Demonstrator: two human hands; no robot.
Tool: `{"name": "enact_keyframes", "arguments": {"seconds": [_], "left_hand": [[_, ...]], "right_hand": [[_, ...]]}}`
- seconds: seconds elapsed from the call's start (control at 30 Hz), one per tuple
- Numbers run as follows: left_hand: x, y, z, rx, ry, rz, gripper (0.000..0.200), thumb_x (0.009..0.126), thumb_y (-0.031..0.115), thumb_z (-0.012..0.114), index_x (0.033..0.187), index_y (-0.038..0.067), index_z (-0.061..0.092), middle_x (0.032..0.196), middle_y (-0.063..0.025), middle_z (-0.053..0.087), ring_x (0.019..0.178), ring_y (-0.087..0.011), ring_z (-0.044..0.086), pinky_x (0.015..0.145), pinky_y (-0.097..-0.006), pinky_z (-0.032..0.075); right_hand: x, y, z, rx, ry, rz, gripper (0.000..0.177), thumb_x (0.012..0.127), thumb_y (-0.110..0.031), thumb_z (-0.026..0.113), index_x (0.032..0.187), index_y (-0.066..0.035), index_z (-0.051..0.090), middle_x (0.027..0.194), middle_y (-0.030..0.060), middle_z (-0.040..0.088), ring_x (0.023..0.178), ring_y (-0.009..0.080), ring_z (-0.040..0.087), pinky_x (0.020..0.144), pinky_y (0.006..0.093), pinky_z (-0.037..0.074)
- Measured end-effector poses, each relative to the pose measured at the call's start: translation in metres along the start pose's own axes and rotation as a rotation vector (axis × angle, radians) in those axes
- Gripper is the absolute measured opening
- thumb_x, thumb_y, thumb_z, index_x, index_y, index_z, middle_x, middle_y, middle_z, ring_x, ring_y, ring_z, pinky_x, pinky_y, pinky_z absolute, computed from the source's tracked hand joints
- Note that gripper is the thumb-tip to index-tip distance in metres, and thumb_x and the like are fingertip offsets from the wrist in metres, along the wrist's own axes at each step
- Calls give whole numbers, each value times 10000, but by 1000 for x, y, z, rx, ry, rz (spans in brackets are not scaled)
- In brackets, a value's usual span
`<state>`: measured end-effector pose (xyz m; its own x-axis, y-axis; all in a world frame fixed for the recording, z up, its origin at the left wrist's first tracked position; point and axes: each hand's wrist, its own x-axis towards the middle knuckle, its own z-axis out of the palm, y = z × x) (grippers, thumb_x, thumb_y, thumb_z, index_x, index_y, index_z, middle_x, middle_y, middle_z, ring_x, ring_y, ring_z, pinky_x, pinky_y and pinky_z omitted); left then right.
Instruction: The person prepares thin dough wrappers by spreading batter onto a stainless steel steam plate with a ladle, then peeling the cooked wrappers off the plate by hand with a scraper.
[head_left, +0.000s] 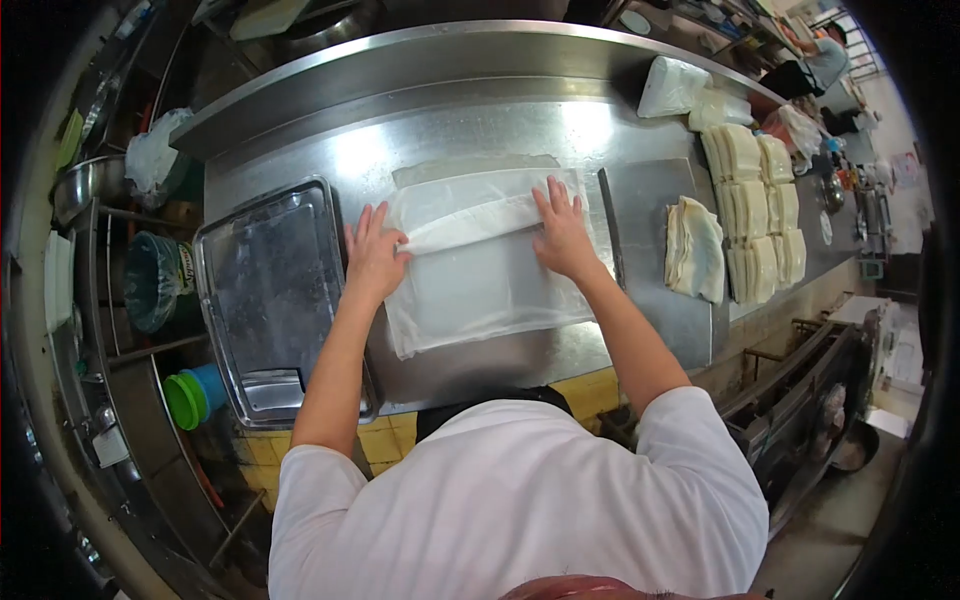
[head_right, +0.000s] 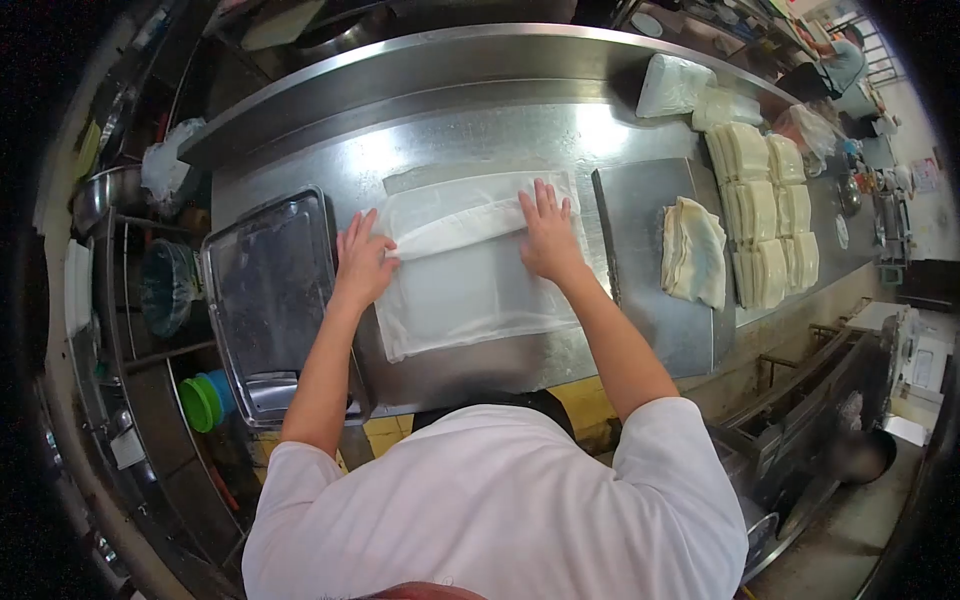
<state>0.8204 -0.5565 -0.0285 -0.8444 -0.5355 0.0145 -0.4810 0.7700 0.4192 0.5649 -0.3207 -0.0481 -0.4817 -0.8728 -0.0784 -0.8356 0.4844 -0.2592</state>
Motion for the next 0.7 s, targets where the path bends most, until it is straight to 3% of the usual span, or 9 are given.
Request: {"name": "enact_keyframes", "arguments": {"seconds": [0.07,0.1,0.17,0.2,0.27,0.37,0.47,0.7], "left_hand": [[-1,-12,7,-33,102,72,129,856,137,739,955,63,701,1486,-157,510,1444,-393,361,1198,-512,249],[-1,-8,3,-24,101,84,129,856,137,739,955,63,701,1486,-157,510,1444,-393,361,1198,-512,249],[-1,0,-7,-215,278,67,112,869,121,725,955,54,701,1474,-149,521,1426,-376,388,1172,-487,308],[-1,3,-12,-206,286,81,112,869,121,725,955,54,701,1474,-149,521,1426,-376,388,1172,-487,308],[-5,11,-21,-207,353,87,82,880,100,707,940,46,697,1454,-151,531,1401,-385,412,1142,-480,353],[-21,13,-26,-160,338,153,68,870,90,711,915,42,694,1438,-152,538,1390,-400,415,1138,-490,356],[-57,19,-32,-119,305,199,59,856,81,719,890,42,692,1438,-159,532,1389,-424,407,1140,-502,353],[-202,55,-39,-69,-53,127,79,798,103,750,855,48,745,1502,-184,466,1427,-434,353,1179,-512,308]], "right_hand": [[0,9,10,-143,114,74,783,802,-205,740,1497,-66,407,1621,263,239,1493,447,255,1203,630,195],[2,14,10,-135,125,83,783,802,-205,740,1497,-66,407,1621,263,239,1493,447,255,1203,630,195],[10,28,3,-103,194,107,498,827,-113,642,1320,-59,597,1538,216,428,1473,429,316,1202,623,201],[12,35,1,-100,211,110,498,827,-113,642,1320,-59,597,1538,216,428,1473,429,316,1202,623,201],[13,46,-4,2,264,123,270,860,-94,603,1110,-65,701,1407,151,588,1420,408,406,1188,626,236],[-9,48,-10,9,355,61,195,863,-83,614,1030,-82,715,1352,111,635,1383,380,452,1178,630,257],[-57,41,-16,-6,344,4,180,847,-87,616,999,-73,712,1359,137,617,1366,385,452,1188,640,232],[-224,4,-1,39,294,-3,211,783,-53,643,984,-55,708,1415,162,563,1370,414,431,1194,629,233]]}}
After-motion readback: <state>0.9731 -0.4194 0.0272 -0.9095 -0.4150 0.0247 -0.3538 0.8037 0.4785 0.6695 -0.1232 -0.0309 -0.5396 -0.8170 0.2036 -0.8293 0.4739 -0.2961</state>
